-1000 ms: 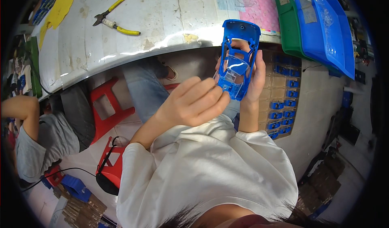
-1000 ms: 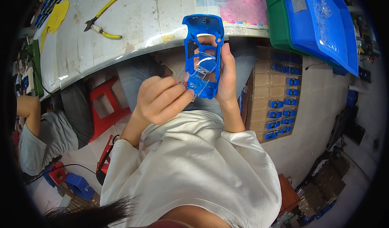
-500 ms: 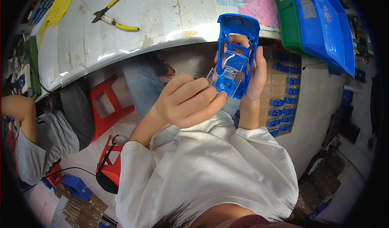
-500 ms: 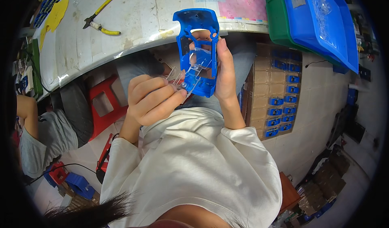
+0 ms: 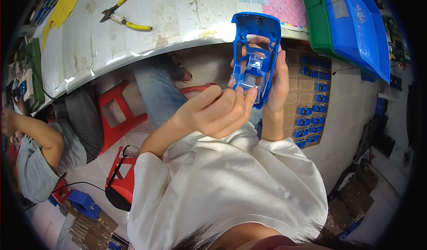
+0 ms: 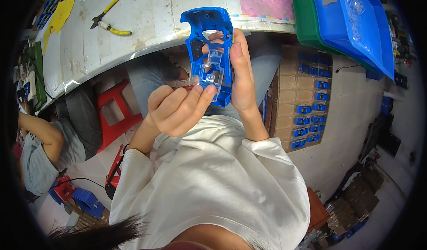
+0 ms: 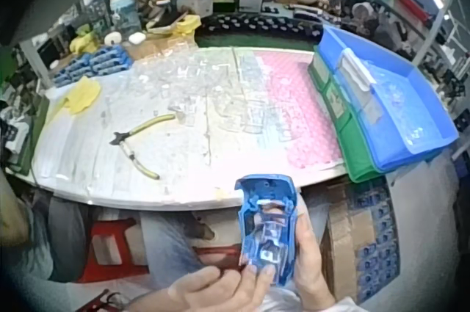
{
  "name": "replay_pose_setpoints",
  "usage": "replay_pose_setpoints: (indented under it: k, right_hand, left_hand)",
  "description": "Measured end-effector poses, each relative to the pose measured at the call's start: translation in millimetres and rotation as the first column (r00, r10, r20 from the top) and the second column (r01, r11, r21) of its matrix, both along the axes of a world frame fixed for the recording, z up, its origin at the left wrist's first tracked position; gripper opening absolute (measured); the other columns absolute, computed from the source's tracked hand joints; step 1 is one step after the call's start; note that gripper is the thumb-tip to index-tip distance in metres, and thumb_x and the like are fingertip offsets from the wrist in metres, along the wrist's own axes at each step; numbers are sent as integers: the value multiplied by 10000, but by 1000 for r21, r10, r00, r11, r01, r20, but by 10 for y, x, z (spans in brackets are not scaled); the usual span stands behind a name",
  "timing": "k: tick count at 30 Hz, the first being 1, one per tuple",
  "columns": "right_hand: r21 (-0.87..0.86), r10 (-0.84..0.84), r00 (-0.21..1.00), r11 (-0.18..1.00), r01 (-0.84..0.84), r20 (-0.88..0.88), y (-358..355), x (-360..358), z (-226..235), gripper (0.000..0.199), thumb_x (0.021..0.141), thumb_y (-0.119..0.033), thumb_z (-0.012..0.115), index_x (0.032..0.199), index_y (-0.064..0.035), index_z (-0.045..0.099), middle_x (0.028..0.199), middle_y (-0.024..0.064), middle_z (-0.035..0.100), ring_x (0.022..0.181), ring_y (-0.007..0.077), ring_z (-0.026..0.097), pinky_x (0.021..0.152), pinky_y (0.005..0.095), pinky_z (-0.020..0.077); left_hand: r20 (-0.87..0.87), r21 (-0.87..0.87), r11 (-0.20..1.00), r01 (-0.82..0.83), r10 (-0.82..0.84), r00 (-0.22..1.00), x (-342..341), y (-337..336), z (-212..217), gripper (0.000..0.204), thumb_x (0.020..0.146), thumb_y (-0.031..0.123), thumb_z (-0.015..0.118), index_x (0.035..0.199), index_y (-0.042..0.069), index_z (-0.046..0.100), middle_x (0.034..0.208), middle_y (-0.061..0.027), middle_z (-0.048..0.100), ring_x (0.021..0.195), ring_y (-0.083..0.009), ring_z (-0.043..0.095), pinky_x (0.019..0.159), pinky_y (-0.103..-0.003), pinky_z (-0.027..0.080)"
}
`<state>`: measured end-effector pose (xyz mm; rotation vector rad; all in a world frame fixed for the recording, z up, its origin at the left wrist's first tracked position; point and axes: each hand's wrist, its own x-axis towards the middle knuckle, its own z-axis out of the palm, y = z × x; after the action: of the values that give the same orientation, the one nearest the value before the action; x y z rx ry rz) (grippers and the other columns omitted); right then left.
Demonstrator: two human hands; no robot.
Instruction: The recorder is assembling blue plastic toy cars by fitting clear plastic window/interior components into the shells using hands and pliers.
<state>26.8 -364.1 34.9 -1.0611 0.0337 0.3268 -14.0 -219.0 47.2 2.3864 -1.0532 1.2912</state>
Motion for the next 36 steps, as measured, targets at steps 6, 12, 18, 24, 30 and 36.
replay_pose_setpoints:
  k: [6, 12, 18, 24, 30, 36]
  right_hand:
    - [-136, 68, 982, 990, -43, 179, 83, 34, 61, 554, 916, -506, 233, 1146, -27, 386, 963, 210, 551, 881, 269, 584, 709, 348, 516]
    - [-37, 34, 998, 999, -33, 48, 153, 38, 91, 583, 915, -525, 175, 1185, -52, 383, 1003, 256, 557, 899, 279, 598, 770, 351, 505]
    - [95, 0, 999, 995, -3, 35, 157, 24, 73, 478, 930, -454, 285, 1144, -46, 411, 972, 118, 559, 814, 179, 599, 695, 277, 524]
    - [50, -4, 1000, 999, 3, 5, 228, -23, 146, 489, 918, -470, 319, 1156, -52, 407, 990, 94, 546, 777, 111, 570, 656, 265, 528]
    - [-74, 36, 995, 997, -29, 97, 246, -56, 198, 429, 921, -384, 366, 1175, -38, 352, 978, 86, 541, 800, 104, 557, 696, 226, 474]
    - [-356, 14, 958, 930, 93, 286, 286, 51, 123, 163, 860, -70, 489, 994, 20, 511, 785, 37, 594, 684, 67, 534, 632, 220, 453]
  left_hand:
    - [-339, -55, 987, -148, 121, 933, 32, -73, 59, 252, 696, 283, 656, 876, 109, 631, 994, 1, 583, 865, -151, 479, 726, -290, 352]
    - [-620, -105, 985, -140, 45, 783, 45, -49, 191, 281, 717, 272, 634, 927, 88, 596, 1151, -15, 540, 910, -179, 471, 779, -302, 335]
    - [-428, -437, 892, -117, -92, 899, 148, 3, 90, 226, 608, 89, 675, 813, 95, 581, 1011, -43, 569, 831, -224, 489, 724, -322, 361]
    - [-622, -676, 634, -377, -216, 752, 363, 65, 153, 276, 673, 65, 676, 886, -9, 518, 825, -87, 509, 756, -166, 461, 634, -254, 399]
    - [-664, -674, 643, -362, -314, 679, 469, 62, 143, 202, 740, 78, 619, 860, -37, 506, 781, -110, 506, 693, -196, 495, 554, -267, 419]
    - [-705, -619, 664, -420, -233, 670, 490, 51, 62, 163, 760, 80, 590, 837, -34, 502, 729, -133, 490, 663, -260, 479, 594, -328, 390]
